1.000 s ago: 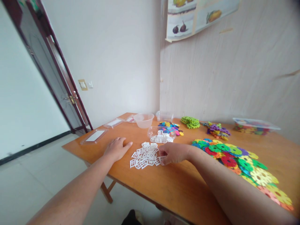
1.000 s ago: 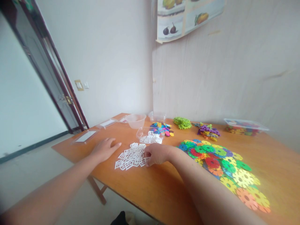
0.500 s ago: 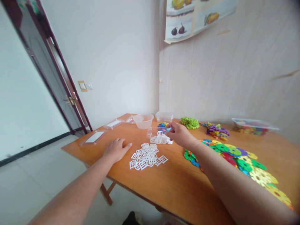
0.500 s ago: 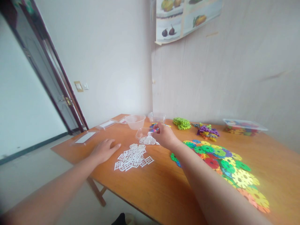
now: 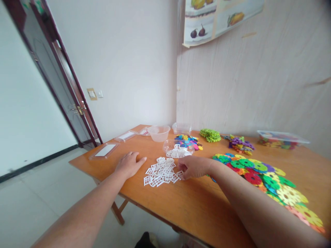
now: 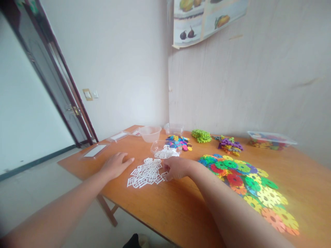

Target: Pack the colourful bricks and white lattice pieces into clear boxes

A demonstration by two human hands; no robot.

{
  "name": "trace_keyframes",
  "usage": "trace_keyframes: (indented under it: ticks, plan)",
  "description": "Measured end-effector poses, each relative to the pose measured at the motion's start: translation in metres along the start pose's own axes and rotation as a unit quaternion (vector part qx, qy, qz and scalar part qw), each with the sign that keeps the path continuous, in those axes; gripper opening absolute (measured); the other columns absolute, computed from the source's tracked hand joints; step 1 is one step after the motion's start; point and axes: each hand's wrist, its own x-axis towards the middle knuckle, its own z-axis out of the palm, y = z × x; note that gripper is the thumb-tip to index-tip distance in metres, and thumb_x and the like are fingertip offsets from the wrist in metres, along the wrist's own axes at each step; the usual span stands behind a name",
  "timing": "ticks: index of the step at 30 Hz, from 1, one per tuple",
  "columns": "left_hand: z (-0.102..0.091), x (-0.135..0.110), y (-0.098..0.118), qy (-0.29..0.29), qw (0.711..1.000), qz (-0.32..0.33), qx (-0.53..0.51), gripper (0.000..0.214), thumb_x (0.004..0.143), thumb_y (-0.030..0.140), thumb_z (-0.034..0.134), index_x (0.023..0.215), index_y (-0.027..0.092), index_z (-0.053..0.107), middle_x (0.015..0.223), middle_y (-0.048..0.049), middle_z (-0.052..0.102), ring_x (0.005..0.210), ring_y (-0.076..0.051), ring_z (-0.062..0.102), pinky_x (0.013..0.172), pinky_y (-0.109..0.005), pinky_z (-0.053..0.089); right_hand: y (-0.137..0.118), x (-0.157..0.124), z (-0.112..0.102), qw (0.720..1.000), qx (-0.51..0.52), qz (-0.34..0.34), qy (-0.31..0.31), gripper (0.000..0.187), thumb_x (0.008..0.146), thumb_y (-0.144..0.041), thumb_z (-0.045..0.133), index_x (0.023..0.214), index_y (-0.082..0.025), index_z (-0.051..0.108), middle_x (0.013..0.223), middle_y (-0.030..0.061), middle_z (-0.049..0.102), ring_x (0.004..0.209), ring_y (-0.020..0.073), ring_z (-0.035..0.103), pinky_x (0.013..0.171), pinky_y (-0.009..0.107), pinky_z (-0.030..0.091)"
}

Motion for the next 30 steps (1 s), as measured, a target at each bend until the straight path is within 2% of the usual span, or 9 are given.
trace_keyframes:
  ticks: [5,8,13,16,18,20,22,25,30]
  plan:
    - [-0.001,0.0,0.001,-0.001,1.0,-0.003,-0.003,0.074,0.085,0.073,0.036,0.129,0.019,0.059,0.134,-0.0139,0.06,0.124,-0.03,0.054,0.104,-0.039,0.038,0.003,-0.001,-0.003,1.0,-0.002,0.012,0.013,0.018,0.068,-0.032,0.069,0.075,-0.021,0.057,0.072,-0.0017,0.062,0.062,0.0129,0.051,0.051,0.023,0.032]
    - [-0.002,-0.001,0.001,-0.003,1.0,-0.003,-0.003,0.074,0.084,0.073,0.037,0.128,0.018,0.059,0.134,-0.0139,0.06,0.123,-0.031,0.055,0.102,-0.04,0.04,0.004,-0.002,-0.01,0.997,0.054,0.01,0.053,0.014,0.072,-0.029,0.067,0.074,-0.02,0.056,0.07,-0.0016,0.061,0.061,0.0121,0.053,0.05,0.022,0.035]
    - [-0.001,0.0,-0.001,0.004,1.0,0.003,0.003,0.074,0.085,0.073,0.035,0.126,0.017,0.06,0.132,-0.0151,0.06,0.121,-0.031,0.056,0.101,-0.041,0.041,0.009,0.004,-0.023,0.952,0.201,0.047,0.226,0.014,0.077,-0.024,0.061,0.087,-0.02,0.053,0.067,-0.0017,0.059,0.056,0.0131,0.06,0.048,0.022,0.041]
    - [0.001,0.0,-0.002,0.012,1.0,0.009,0.004,0.072,0.086,0.073,0.035,0.125,0.018,0.06,0.129,-0.0147,0.062,0.12,-0.031,0.057,0.101,-0.041,0.04,0.012,0.009,-0.025,0.913,0.19,0.059,0.356,0.021,0.082,-0.024,0.057,0.101,-0.019,0.054,0.068,-0.0018,0.061,0.057,0.0134,0.059,0.052,0.023,0.042]
    - [0.001,0.0,-0.002,0.013,1.0,0.007,0.002,0.071,0.086,0.072,0.035,0.125,0.019,0.06,0.129,-0.0144,0.062,0.12,-0.031,0.057,0.102,-0.041,0.04,0.01,0.012,-0.02,0.908,0.136,0.033,0.396,0.017,0.085,-0.026,0.054,0.101,-0.02,0.057,0.069,-0.0017,0.061,0.06,0.0138,0.058,0.055,0.024,0.041]
    - [0.001,0.0,-0.001,0.015,1.0,0.007,0.0,0.07,0.087,0.072,0.036,0.124,0.019,0.06,0.129,-0.0143,0.062,0.121,-0.031,0.056,0.102,-0.04,0.04,0.002,0.013,-0.011,0.922,0.084,-0.013,0.378,0.014,0.089,-0.027,0.051,0.096,-0.02,0.061,0.072,-0.0005,0.063,0.066,0.0146,0.059,0.06,0.025,0.042]
    - [0.0,-0.001,-0.001,0.016,1.0,0.009,0.0,0.069,0.087,0.072,0.036,0.123,0.019,0.061,0.128,-0.0143,0.062,0.12,-0.031,0.056,0.101,-0.04,0.04,-0.01,0.013,0.001,0.944,0.044,-0.066,0.32,0.018,0.092,-0.027,0.048,0.095,-0.021,0.064,0.081,0.0024,0.068,0.075,0.016,0.061,0.068,0.026,0.045]
    - [0.0,-0.001,0.0,0.017,1.0,0.004,0.0,0.069,0.086,0.072,0.037,0.123,0.02,0.061,0.129,-0.0144,0.062,0.12,-0.031,0.056,0.1,-0.04,0.04,-0.029,0.016,0.019,0.964,0.008,-0.132,0.232,0.03,0.097,-0.031,0.043,0.114,-0.02,0.066,0.109,0.0087,0.07,0.098,0.02,0.064,0.086,0.03,0.046]
    - [0.001,-0.002,-0.001,0.02,1.0,0.0,0.001,0.07,0.085,0.073,0.038,0.126,0.02,0.059,0.13,-0.0153,0.061,0.122,-0.031,0.056,0.101,-0.04,0.039,-0.039,0.024,0.036,0.972,-0.069,-0.169,0.146,0.051,0.102,-0.045,0.03,0.139,-0.018,0.053,0.144,0.015,0.052,0.135,0.0288,0.044,0.111,0.043,0.032]
